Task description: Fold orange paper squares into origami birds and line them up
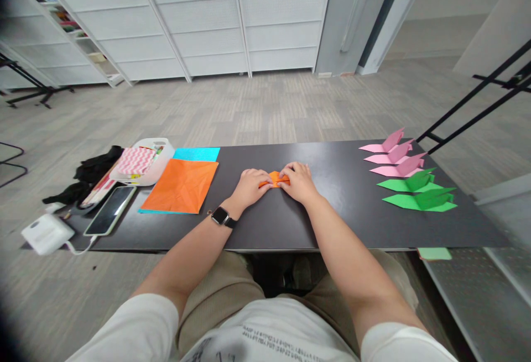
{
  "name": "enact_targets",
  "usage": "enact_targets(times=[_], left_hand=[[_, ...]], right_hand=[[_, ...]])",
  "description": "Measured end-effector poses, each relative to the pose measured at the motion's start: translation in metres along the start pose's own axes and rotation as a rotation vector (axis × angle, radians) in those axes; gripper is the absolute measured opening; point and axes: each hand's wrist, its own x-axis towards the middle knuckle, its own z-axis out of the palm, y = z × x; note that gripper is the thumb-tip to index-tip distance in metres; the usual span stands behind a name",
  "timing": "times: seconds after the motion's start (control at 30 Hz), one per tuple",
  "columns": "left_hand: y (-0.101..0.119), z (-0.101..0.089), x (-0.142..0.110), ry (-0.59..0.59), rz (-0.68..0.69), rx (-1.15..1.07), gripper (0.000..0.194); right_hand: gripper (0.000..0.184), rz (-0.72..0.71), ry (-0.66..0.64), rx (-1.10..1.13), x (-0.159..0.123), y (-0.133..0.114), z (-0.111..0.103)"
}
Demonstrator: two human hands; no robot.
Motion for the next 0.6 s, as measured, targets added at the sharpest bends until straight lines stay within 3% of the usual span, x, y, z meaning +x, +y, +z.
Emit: enact_targets(times=[0.23,0.37,0.6], left_hand=[[-0.014,0.000,-0.003,-0.037,0.019,-0.070,0.013],[-0.020,-0.001,-0.004,-0.060,0.027,-0.085,0.018],[-0.004,-0.007,-0.007,0.013,0.084,-0.008,0.032]], right_hand=[[0.029,0.088,-0.064,-0.021,-0.003,0.009,-0.012],[0.029,0.026,-0.097,-0.022,-0.005,0.013,-0.017],[0.023,0.027,-0.064,-0.044,-0.005,0.009,-0.012]])
